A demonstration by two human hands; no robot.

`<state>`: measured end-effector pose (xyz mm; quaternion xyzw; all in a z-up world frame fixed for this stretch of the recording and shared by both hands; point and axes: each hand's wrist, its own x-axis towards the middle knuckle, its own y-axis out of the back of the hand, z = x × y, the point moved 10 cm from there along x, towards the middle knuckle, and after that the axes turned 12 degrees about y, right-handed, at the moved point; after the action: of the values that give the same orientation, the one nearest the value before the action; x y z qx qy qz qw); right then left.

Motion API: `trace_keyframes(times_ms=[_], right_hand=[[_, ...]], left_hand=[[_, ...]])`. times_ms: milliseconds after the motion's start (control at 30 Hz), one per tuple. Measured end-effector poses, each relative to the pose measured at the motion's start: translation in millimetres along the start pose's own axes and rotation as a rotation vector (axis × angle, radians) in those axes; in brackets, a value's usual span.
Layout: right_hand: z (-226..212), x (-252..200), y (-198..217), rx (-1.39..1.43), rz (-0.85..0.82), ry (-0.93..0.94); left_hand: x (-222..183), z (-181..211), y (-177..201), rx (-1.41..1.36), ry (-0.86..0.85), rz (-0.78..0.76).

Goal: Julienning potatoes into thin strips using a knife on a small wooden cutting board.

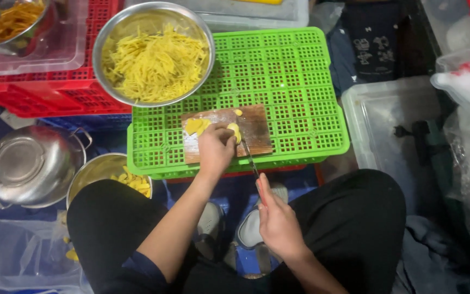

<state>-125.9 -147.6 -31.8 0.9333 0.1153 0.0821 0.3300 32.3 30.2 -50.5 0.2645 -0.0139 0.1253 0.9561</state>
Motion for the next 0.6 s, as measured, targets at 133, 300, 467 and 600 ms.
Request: trace_keyframes(times_ms=[133, 300, 467, 600], right_hand=[[-3.5, 1.6, -5.1, -0.032, -0.047, -0.025], [4.4, -2.0, -12.7, -0.08, -0.106, -0.141], [3.9, -3.3, -15.1, -0.082, -0.141, -0.176], [2.6, -4.7, -16.8, -0.111, -0.155, -0.16]], left_hand=[[1.9, -2.0, -4.9, 0.057, -0.047, 0.04], [8.9, -10.1, -14.4, 0.133, 0.033, -0.059], [2.8, -2.4, -13.5, 0.137, 0.066, -0.154], [-0.9, -2.9, -3.8, 0.013, 0.033, -0.075]])
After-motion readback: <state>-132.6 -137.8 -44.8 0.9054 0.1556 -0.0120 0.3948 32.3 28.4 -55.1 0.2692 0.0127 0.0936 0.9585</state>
